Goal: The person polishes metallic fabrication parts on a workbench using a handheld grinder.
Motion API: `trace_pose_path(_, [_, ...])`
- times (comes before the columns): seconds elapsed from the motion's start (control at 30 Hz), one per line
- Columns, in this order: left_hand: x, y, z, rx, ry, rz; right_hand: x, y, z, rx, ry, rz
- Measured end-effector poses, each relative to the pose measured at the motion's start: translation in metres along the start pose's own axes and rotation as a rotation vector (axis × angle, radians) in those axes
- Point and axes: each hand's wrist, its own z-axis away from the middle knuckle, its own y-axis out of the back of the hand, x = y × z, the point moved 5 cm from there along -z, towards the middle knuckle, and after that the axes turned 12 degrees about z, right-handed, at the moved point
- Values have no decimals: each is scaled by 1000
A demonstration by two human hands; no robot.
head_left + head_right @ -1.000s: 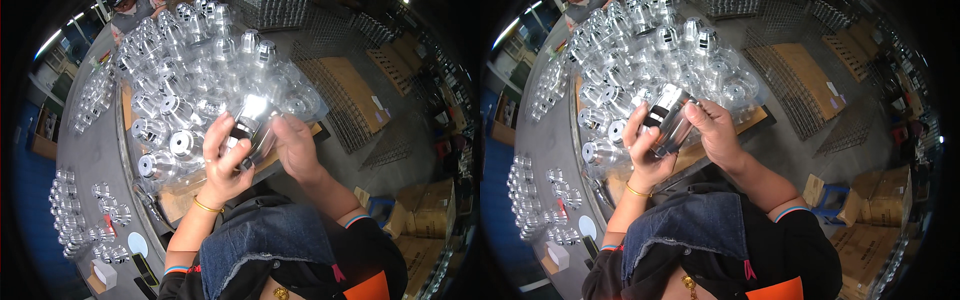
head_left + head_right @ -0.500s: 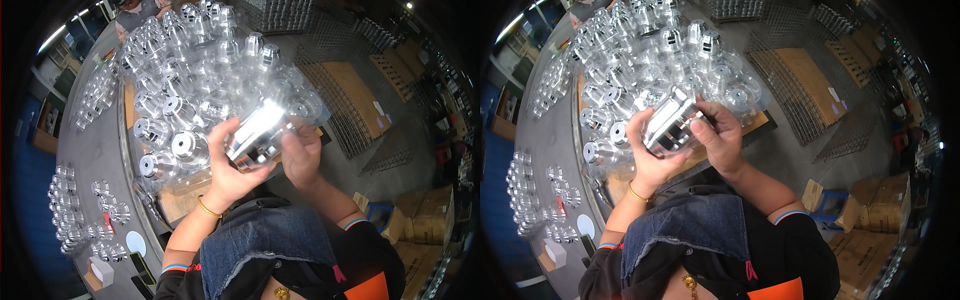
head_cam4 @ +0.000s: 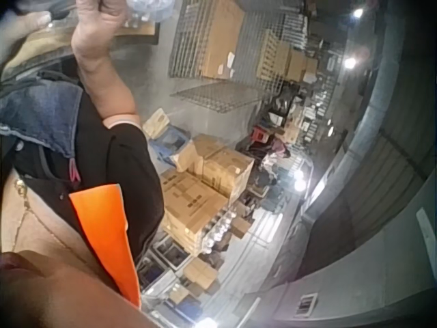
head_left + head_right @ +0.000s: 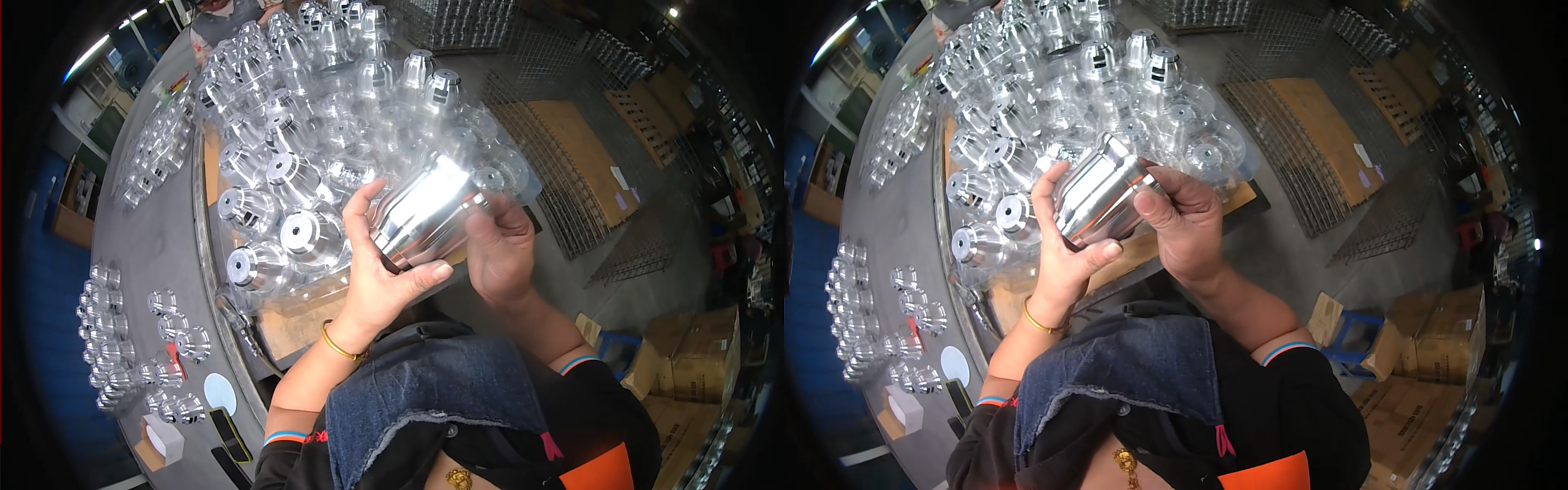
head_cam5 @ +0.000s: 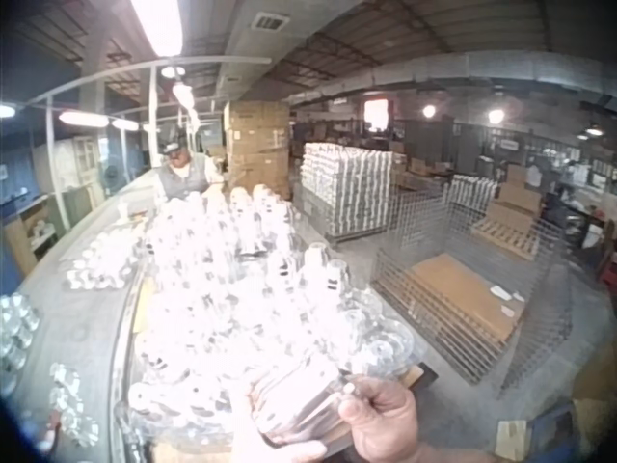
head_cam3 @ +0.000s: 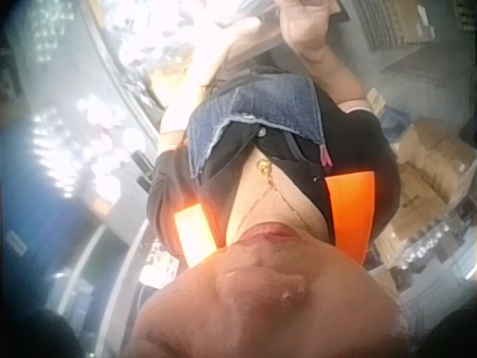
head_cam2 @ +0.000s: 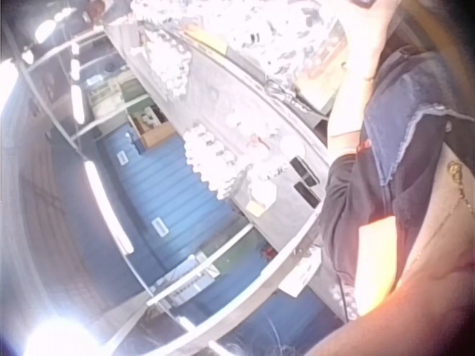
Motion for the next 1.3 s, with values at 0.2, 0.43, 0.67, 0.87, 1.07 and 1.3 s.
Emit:
trace_pose_path(0.2, [2, 10, 0, 0, -107, -148, 3, 4, -1, 2, -13, 86])
trace_pose_path(0.43, [24, 3, 2, -277, -611, -980, 5, 2, -8, -60, -291, 98])
trace_pose_path(0.67, [9, 12, -3, -53, -51, -38, 5, -4, -1, -60, -122, 143])
trace_pose_path(0.87, [5, 18, -1, -18, -10, 75, 6, -5, 4, -63, -44, 143])
trace_pose_path(1.07, [8, 19, 0, -45, -45, 20, 4, -6, 0, -136, -115, 172])
trace_pose_path(1.3, [11, 23, 1, -2, -136, -51, 2, -2, 1, -151, -193, 172])
